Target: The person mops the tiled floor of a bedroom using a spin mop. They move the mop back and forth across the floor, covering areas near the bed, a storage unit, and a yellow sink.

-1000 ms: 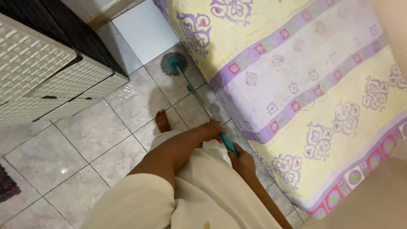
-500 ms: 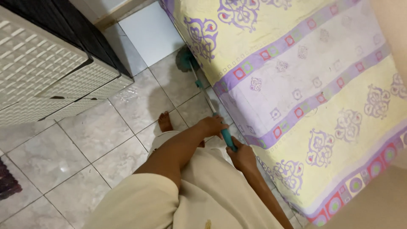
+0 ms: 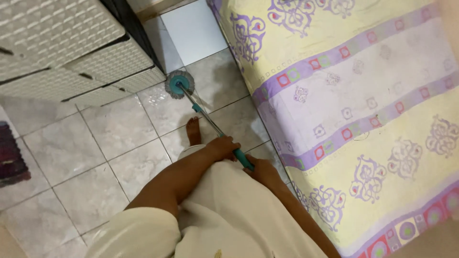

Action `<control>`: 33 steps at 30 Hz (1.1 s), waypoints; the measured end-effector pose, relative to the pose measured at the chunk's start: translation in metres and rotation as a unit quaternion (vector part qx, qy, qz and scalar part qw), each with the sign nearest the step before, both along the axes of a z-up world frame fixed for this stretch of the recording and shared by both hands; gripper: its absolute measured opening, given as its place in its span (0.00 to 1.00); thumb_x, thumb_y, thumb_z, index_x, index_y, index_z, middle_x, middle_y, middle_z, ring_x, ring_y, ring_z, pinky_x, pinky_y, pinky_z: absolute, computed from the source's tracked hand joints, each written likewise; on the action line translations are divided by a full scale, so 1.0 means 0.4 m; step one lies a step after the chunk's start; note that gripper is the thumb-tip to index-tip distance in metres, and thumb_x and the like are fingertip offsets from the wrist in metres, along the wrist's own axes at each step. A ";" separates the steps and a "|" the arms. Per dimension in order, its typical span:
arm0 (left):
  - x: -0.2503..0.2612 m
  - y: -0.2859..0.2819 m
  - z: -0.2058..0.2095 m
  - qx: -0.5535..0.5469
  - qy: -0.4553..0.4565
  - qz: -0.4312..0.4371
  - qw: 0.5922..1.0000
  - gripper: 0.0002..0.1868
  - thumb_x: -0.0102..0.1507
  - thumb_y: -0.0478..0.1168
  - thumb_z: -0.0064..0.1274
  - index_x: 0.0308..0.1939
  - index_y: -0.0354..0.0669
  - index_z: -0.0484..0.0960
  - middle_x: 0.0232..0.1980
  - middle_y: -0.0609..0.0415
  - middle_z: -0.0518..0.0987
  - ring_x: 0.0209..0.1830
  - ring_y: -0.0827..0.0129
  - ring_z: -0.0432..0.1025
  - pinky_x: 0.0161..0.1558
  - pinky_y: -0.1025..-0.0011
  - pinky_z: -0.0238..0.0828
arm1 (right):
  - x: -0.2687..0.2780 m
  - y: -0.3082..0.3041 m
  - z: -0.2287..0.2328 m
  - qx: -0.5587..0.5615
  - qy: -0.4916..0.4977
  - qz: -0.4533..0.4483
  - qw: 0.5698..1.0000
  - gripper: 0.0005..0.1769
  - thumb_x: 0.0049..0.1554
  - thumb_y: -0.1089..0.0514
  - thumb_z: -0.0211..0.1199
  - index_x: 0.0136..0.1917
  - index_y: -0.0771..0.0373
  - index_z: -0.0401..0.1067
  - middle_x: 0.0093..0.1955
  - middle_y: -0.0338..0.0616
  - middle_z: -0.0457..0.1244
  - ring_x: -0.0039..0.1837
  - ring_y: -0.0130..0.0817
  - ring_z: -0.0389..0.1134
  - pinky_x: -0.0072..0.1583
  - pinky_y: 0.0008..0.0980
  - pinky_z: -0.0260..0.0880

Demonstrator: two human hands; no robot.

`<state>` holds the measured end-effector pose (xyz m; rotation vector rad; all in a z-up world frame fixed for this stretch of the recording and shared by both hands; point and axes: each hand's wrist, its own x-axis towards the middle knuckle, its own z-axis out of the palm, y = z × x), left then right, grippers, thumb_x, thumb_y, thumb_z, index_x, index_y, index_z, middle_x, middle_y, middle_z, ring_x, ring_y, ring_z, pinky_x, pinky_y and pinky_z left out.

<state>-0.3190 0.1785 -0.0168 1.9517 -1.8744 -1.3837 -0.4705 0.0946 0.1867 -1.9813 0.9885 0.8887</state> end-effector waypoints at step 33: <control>-0.164 0.295 0.001 -0.059 0.122 0.098 0.986 0.26 0.51 0.56 0.73 0.46 0.51 0.82 0.44 0.45 0.84 0.48 0.50 0.80 0.53 0.53 0.76 | -0.202 0.319 -0.014 -0.075 -0.024 0.052 0.996 0.35 0.56 0.36 0.62 0.73 0.48 0.69 0.58 0.63 0.70 0.62 0.63 0.70 0.59 0.59 0.72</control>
